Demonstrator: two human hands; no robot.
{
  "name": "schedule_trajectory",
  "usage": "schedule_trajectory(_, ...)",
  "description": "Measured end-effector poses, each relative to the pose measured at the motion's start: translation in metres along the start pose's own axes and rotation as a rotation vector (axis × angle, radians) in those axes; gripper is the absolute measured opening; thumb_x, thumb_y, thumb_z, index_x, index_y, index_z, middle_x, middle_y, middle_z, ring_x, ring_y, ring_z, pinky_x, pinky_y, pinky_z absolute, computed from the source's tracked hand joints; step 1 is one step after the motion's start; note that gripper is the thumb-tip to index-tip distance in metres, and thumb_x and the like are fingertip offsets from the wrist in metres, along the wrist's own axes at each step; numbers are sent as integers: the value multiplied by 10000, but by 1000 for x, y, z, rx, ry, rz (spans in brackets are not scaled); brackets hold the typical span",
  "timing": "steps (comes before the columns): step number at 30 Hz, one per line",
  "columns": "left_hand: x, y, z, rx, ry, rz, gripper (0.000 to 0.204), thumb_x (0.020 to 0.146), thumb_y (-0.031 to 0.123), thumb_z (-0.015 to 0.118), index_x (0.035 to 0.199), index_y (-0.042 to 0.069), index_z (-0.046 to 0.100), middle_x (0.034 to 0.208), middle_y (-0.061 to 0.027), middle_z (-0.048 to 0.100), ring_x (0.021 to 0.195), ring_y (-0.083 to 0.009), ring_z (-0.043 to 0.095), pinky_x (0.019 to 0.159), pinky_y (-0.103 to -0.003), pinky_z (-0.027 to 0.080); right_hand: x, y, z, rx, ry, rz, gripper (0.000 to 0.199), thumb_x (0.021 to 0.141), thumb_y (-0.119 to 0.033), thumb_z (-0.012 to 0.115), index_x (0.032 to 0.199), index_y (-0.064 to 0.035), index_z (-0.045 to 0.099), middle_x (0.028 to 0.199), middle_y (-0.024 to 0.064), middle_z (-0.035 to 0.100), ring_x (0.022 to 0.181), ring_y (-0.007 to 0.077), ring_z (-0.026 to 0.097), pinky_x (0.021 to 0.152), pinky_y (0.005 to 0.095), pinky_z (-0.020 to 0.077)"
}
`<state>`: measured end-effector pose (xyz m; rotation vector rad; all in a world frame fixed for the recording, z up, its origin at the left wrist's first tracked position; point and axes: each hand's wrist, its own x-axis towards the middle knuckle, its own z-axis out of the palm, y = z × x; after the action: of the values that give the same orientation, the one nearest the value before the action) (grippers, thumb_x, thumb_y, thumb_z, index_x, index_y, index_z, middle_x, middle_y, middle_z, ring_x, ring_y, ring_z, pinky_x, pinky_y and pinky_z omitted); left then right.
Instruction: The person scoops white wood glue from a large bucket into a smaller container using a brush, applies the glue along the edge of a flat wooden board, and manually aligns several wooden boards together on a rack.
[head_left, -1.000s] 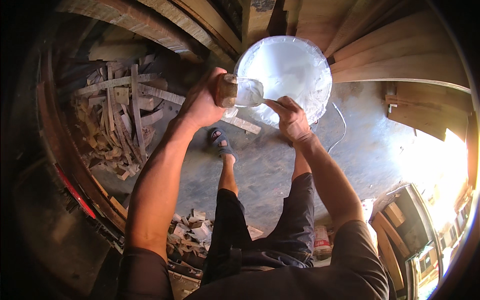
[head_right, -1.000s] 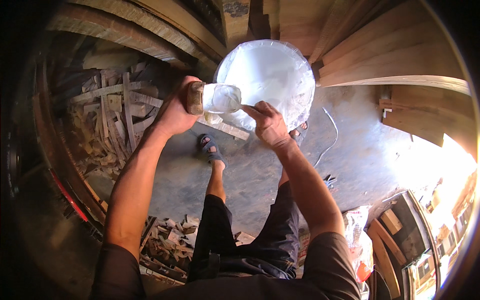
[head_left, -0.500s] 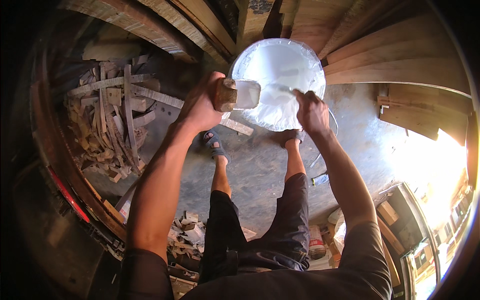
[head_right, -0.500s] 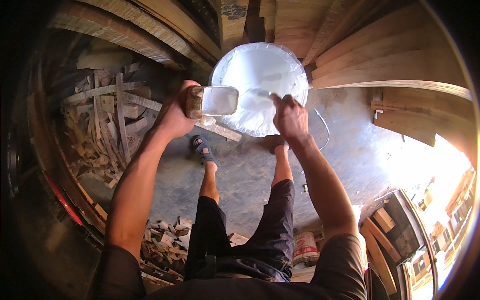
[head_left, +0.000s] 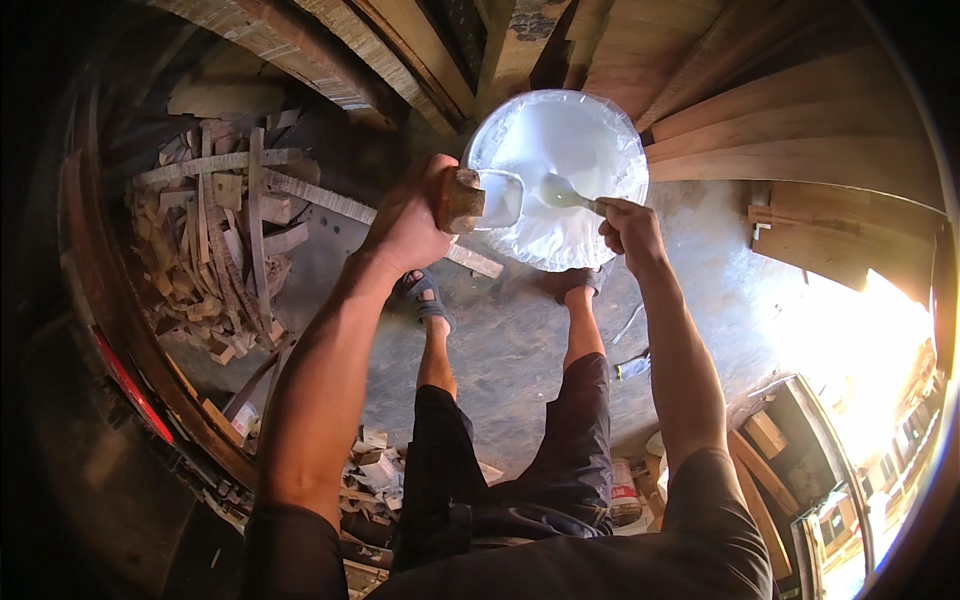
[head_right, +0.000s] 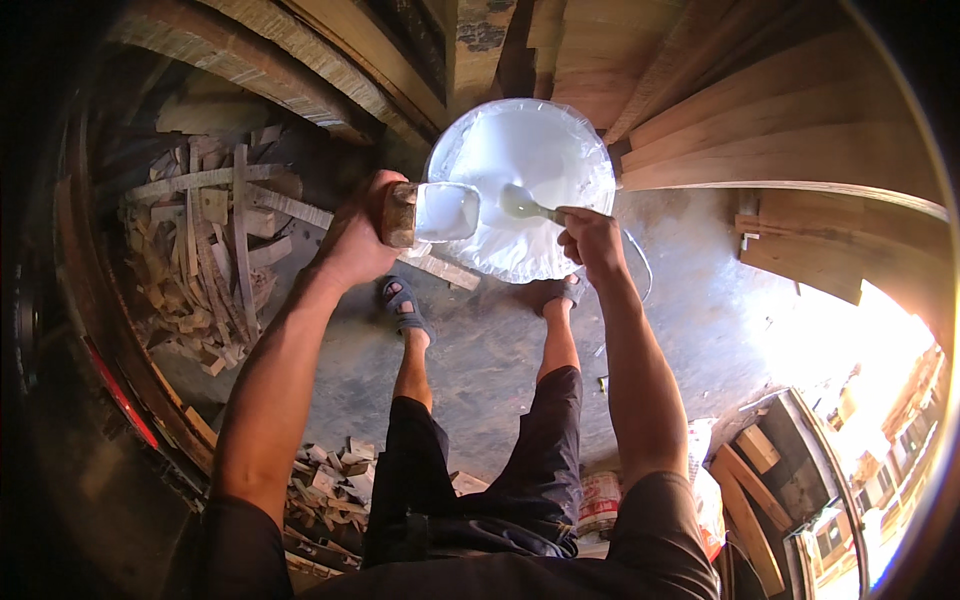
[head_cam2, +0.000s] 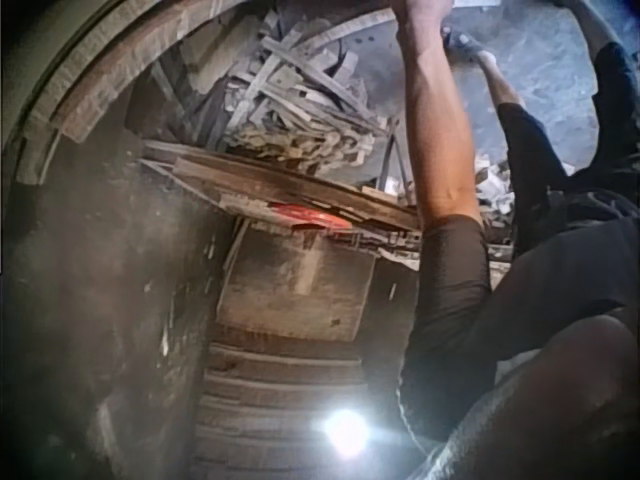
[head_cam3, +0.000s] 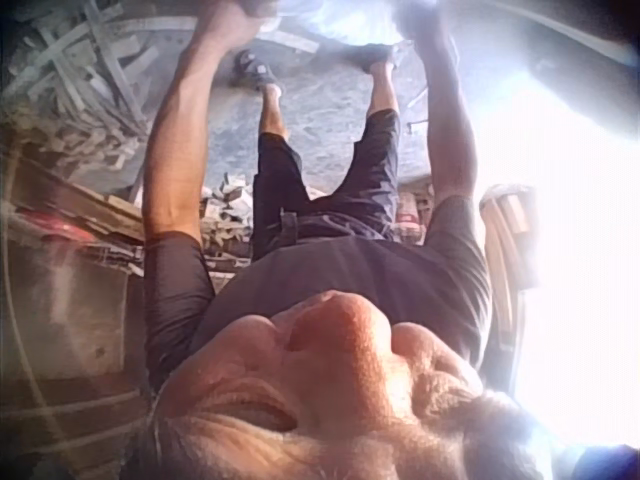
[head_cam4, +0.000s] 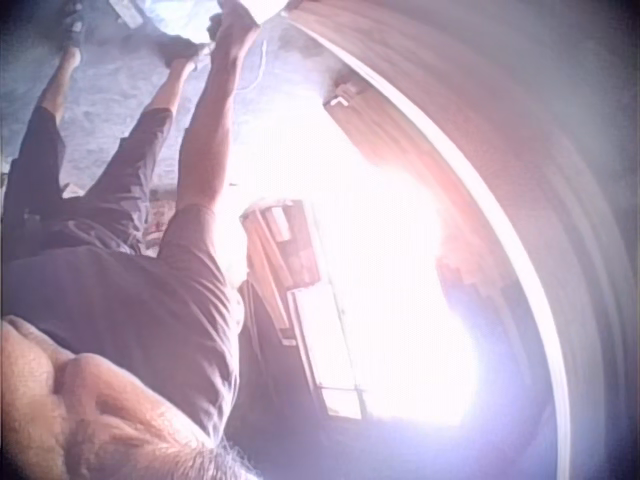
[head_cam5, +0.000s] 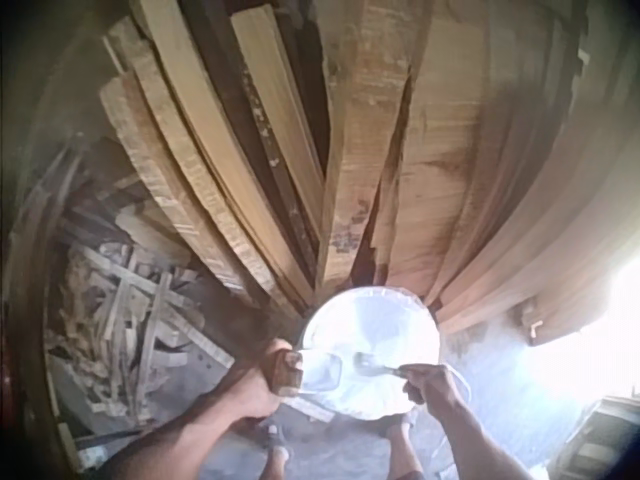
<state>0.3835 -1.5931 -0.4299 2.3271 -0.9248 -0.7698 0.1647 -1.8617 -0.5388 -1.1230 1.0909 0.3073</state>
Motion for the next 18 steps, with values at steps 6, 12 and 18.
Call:
schedule_trajectory(6,4,-1,0,-17,-32,-8,466,788,58,738,1196,106,519,1129,-146,631,1094,-412,607,914,-427,509,-39,9,51,-87,-122,-515,300,958,35,588,1225,6,720,844,34,639,678,133,586,574,284,478)
schedule_trajectory(12,6,-3,-1,-64,-37,-56,502,787,55,729,1232,92,500,1208,-181,618,1167,-434,584,943,-452,506,-34,15,53,-938,56,-1208,542,676,86,614,1168,-92,756,868,70,577,834,272,621,755,388,553)
schedule_trajectory(18,4,-3,1,-67,-29,-22,476,790,43,720,1221,74,519,1186,-182,618,1155,-423,587,956,-439,502,-53,4,19,-1084,45,-1131,498,740,-13,654,1222,-115,729,854,68,561,831,263,624,754,392,556)
